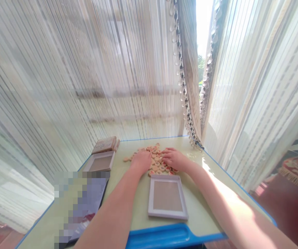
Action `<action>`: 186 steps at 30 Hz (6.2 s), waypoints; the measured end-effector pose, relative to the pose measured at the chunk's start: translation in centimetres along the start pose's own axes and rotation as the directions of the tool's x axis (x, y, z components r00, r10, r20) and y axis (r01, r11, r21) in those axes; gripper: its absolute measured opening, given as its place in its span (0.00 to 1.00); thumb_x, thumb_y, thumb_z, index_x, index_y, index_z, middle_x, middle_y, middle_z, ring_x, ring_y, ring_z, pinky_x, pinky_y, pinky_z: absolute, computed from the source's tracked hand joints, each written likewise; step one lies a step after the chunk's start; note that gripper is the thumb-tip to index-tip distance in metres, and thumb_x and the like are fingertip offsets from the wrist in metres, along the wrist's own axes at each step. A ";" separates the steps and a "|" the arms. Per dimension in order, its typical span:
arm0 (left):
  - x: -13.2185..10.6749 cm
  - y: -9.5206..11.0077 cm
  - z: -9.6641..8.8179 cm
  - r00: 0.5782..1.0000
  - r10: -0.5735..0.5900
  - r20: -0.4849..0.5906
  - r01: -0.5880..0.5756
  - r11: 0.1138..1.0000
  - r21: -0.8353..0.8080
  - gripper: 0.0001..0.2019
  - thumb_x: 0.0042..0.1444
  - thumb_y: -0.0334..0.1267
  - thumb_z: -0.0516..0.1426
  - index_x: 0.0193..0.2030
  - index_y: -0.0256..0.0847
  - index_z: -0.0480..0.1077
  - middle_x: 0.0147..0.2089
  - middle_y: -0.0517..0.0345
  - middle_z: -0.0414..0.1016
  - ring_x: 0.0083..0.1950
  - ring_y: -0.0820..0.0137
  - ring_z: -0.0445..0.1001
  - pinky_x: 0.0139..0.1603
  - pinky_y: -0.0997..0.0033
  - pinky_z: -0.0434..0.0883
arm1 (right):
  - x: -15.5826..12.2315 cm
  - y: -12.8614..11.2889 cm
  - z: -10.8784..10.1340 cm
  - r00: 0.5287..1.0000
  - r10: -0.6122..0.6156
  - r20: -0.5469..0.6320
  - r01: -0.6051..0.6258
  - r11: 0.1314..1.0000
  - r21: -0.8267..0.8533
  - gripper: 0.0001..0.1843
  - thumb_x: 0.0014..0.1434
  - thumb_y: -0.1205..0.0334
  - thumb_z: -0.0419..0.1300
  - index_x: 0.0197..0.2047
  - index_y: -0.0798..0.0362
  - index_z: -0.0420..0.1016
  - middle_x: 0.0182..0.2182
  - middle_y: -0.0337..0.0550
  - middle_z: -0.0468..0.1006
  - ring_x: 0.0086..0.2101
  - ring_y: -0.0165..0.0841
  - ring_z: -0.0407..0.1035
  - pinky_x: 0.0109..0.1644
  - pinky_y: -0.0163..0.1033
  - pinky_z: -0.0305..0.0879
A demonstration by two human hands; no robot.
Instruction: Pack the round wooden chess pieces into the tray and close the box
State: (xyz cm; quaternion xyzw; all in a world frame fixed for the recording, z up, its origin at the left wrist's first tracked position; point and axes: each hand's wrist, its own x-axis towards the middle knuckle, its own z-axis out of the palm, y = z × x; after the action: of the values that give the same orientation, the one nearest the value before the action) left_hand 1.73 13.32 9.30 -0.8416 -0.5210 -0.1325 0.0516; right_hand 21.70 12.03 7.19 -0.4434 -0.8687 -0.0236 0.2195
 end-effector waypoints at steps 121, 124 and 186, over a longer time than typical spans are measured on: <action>0.5 0.6 0.5 0.996 -0.066 -0.061 0.063 0.997 -0.053 0.12 0.51 0.29 0.52 0.34 0.45 0.76 0.42 0.59 0.78 0.48 0.66 0.70 0.53 0.65 0.63 | -0.7 -1.7 -3.7 0.837 0.511 0.195 -0.483 0.858 -0.174 0.13 0.54 0.51 0.56 0.35 0.49 0.76 0.33 0.43 0.78 0.33 0.35 0.70 0.29 0.34 0.56; 0.5 0.5 0.3 0.986 -0.148 -0.081 0.147 0.989 -0.023 0.16 0.53 0.28 0.49 0.41 0.45 0.75 0.46 0.57 0.77 0.49 0.66 0.70 0.53 0.65 0.64 | -0.6 -1.8 -3.8 0.826 0.528 0.198 -0.500 0.848 -0.175 0.16 0.52 0.48 0.57 0.34 0.50 0.77 0.31 0.44 0.78 0.32 0.35 0.70 0.28 0.33 0.55; 0.9 1.2 0.8 0.999 0.020 -0.045 -0.021 1.000 -0.022 0.10 0.58 0.37 0.50 0.37 0.40 0.73 0.38 0.53 0.76 0.44 0.64 0.72 0.50 0.63 0.65 | 0.1 -3.2 -0.8 0.943 0.331 0.041 -0.331 0.944 -0.012 0.10 0.55 0.57 0.57 0.36 0.52 0.77 0.35 0.44 0.76 0.42 0.35 0.66 0.46 0.37 0.58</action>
State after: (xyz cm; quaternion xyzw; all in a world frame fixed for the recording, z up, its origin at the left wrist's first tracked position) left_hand 3.32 13.72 8.82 -0.8443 -0.5094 -0.1567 0.0554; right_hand 19.43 9.95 8.49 -0.5840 -0.7863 0.0210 0.2007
